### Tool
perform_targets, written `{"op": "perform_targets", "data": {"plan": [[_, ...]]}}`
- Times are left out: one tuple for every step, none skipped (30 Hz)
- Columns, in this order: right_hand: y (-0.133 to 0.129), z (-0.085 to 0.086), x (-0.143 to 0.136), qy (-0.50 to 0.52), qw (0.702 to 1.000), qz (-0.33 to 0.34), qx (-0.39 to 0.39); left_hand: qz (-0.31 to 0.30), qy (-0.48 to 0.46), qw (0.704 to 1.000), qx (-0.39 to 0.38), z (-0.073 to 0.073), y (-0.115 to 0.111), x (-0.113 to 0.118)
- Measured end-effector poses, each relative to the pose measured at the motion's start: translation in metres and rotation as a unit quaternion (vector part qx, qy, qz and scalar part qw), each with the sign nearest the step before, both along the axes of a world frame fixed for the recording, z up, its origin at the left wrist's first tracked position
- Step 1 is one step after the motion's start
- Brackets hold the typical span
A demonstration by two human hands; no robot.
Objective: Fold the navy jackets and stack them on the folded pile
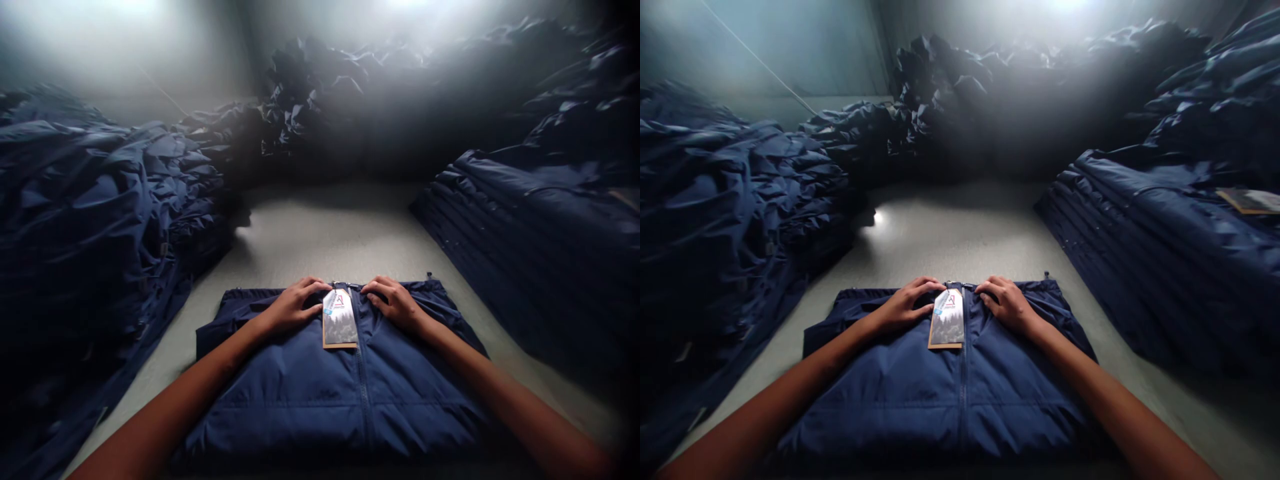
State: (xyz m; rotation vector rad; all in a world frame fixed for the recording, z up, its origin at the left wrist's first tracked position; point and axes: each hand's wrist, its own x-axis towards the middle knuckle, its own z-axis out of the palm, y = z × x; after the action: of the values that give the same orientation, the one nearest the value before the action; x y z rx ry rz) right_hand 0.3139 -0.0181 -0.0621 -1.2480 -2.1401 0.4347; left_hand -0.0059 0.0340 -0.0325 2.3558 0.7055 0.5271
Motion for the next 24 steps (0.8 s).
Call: {"op": "perform_targets", "data": {"plan": [[0.000,0.000,0.000,0.000,1.000,0.000,0.000,0.000,0.001,1.000,0.001,0.000,0.000,0.000],[-0.001,-0.001,-0.001,0.001,1.000,-0.001,-0.001,0.000,0.002,1.000,0.002,0.000,0.000,0.000],[-0.001,-0.001,-0.001,0.003,1.000,-0.002,-0.002,0.000,0.003,1.000,0.004,0.001,-0.001,0.000],[-0.001,0.000,-0.001,0.008,1.000,-0.002,-0.005,0.000,0.005,1.000,0.006,0.001,-0.001,0.000],[-0.001,0.001,-0.001,0.018,1.000,0.000,-0.011,0.000,0.006,1.000,0.008,0.001,-0.001,0.000],[-0.001,0.004,0.000,0.033,0.999,0.002,-0.018,0.001,0.008,1.000,0.012,0.001,-0.001,0.000],[-0.001,0.008,0.002,0.049,0.998,0.003,-0.025,0.001,0.011,1.000,0.016,0.002,-0.001,0.000],[0.000,0.013,0.004,0.064,0.998,0.003,-0.028,0.001,0.018,1.000,0.021,0.003,-0.001,-0.001],[0.001,0.019,0.007,0.074,0.997,-0.001,-0.027,0.004,0.027,0.999,0.029,0.004,-0.001,-0.001],[0.001,0.026,0.011,0.077,0.997,-0.008,-0.022,0.009,0.039,0.998,0.040,0.006,0.000,-0.002],[0.001,0.034,0.015,0.069,0.997,-0.017,-0.016,0.016,0.054,0.997,0.053,0.007,0.000,-0.002],[0.000,0.042,0.019,0.052,0.998,-0.023,-0.011,0.024,0.072,0.995,0.068,0.010,-0.001,-0.003],[-0.002,0.048,0.022,0.028,0.999,-0.028,-0.009,0.032,0.092,0.992,0.085,0.012,-0.002,-0.004],[-0.005,0.053,0.025,-0.002,1.000,-0.030,-0.010,0.042,0.113,0.987,0.101,0.014,-0.005,-0.005],[-0.010,0.055,0.028,-0.038,0.999,-0.031,-0.011,0.054,0.135,0.982,0.118,0.016,-0.009,-0.008],[-0.017,0.055,0.030,-0.078,0.996,-0.033,-0.010,0.070,0.158,0.976,0.133,0.017,-0.015,-0.011],[-0.024,0.052,0.032,-0.118,0.992,-0.040,-0.006,0.091,0.180,0.968,0.148,0.017,-0.021,-0.016],[-0.033,0.047,0.034,-0.156,0.986,-0.051,0.000,0.118,0.200,0.959,0.163,0.016,-0.029,-0.022],[-0.041,0.040,0.035,-0.189,0.980,-0.066,0.007,0.149,0.217,0.948,0.177,0.014,-0.036,-0.030],[-0.050,0.032,0.037,-0.216,0.973,-0.083,0.012,0.181,0.233,0.937,0.188,0.010,-0.043,-0.039],[-0.058,0.023,0.039,-0.235,0.967,-0.100,0.014,0.211,0.248,0.926,0.193,0.006,-0.049,-0.049],[-0.064,0.015,0.041,-0.246,0.962,-0.116,0.014,0.237,0.262,0.916,0.192,0.001,-0.053,-0.058],[-0.070,0.007,0.044,-0.253,0.959,-0.128,0.010,0.257,0.275,0.908,0.184,-0.005,-0.056,-0.068],[-0.073,0.000,0.046,-0.255,0.957,-0.136,0.007,0.269,0.287,0.904,0.170,-0.010,-0.057,-0.076]]}}
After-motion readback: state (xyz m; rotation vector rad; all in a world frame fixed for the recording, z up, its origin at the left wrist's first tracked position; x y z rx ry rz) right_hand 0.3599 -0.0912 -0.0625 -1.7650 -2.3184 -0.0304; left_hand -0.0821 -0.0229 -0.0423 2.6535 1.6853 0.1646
